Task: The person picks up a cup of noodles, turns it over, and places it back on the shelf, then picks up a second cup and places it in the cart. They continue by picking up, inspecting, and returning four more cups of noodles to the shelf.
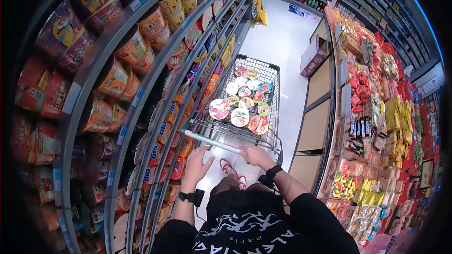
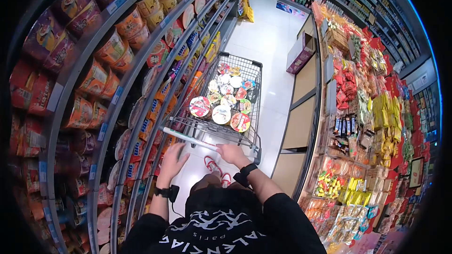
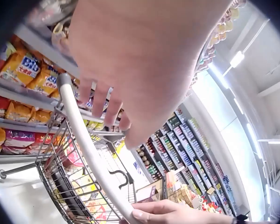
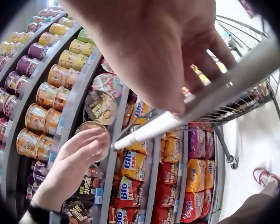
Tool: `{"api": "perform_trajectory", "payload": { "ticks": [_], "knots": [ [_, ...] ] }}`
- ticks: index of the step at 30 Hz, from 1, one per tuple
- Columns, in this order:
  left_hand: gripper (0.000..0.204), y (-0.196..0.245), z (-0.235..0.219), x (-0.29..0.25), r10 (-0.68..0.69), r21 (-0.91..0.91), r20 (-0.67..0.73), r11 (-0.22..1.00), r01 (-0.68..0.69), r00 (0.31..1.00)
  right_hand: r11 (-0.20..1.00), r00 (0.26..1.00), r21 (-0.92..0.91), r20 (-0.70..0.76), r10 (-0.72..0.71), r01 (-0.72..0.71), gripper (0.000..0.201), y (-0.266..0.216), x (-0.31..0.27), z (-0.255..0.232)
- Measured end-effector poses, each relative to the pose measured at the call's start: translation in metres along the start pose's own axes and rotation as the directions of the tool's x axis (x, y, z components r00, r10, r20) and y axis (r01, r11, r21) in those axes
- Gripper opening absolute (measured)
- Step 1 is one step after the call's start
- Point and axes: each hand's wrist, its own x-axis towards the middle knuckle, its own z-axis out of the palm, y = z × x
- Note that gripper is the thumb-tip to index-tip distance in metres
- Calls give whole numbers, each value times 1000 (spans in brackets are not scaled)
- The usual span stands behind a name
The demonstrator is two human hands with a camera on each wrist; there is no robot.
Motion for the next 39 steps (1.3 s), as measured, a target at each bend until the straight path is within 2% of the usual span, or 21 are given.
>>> {"api": "perform_trajectory", "payload": {
  "ticks": [2,4,5,8,9,11,12,16,17,18,21,23,24,26,27,29,30,32,34,36,39],
  "knots": [
    [38,-26,22,43,-37,-69,-55,997,33,998,995,998,-96,63,7,-1,41,-6,13,-22],
    [36,-52,47,80,-90,-135,-112,988,74,990,965,918,-248,397,17,89,44,-22,31,-61],
    [35,-65,60,96,-168,-158,-119,976,149,979,991,887,-66,457,-73,116,51,-14,53,-72],
    [31,-68,79,113,-349,-57,-149,937,345,925,873,968,464,114,-225,148,53,-21,96,-117],
    [30,-64,84,117,-438,82,-107,891,447,893,767,990,642,99,-99,12,48,-30,114,-133],
    [31,-66,86,121,-516,244,-85,819,520,852,501,993,860,-120,9,99,44,-30,158,-144],
    [31,-65,87,120,-527,251,-83,810,530,846,489,968,844,-252,0,220,42,-13,190,-130],
    [31,-68,92,120,-527,198,-153,813,548,836,767,908,603,-414,68,218,57,29,279,-53],
    [31,-67,89,124,-541,196,-153,804,562,827,748,963,662,-228,143,46,70,59,309,-7],
    [31,-65,88,128,-559,195,-152,792,579,815,825,945,558,-310,107,90,81,77,329,35],
    [29,-65,88,138,-568,200,-217,770,606,794,761,959,628,-283,27,164,79,85,352,91],
    [26,-65,89,145,-572,184,-236,767,614,785,756,924,624,-376,67,199,68,72,342,92],
    [26,-66,88,148,-594,195,-230,748,635,771,824,835,500,-547,62,266,47,71,345,103],
    [25,-67,88,152,-599,186,-242,743,643,763,687,838,684,-506,206,244,35,66,346,102],
    [24,-70,90,152,-589,206,-250,744,636,769,683,846,690,-494,203,239,35,72,351,103],
    [24,-71,91,151,-599,204,-254,734,648,759,465,944,877,-246,219,120,31,89,358,100],
    [24,-71,91,151,-598,200,-261,735,648,758,464,946,878,-242,217,118,31,87,359,90],
    [23,-68,95,149,-617,191,-263,720,667,742,194,1000,981,-3,17,-1,31,85,350,60],
    [22,-70,92,149,-633,215,-248,702,679,733,237,997,969,62,43,-70,34,91,352,69],
    [21,-72,94,146,-616,212,-261,715,667,743,116,982,979,156,102,-168,43,85,352,81],
    [21,-71,92,144,-621,212,-264,709,673,738,175,993,980,79,90,-94,54,80,355,86]
  ]
}}
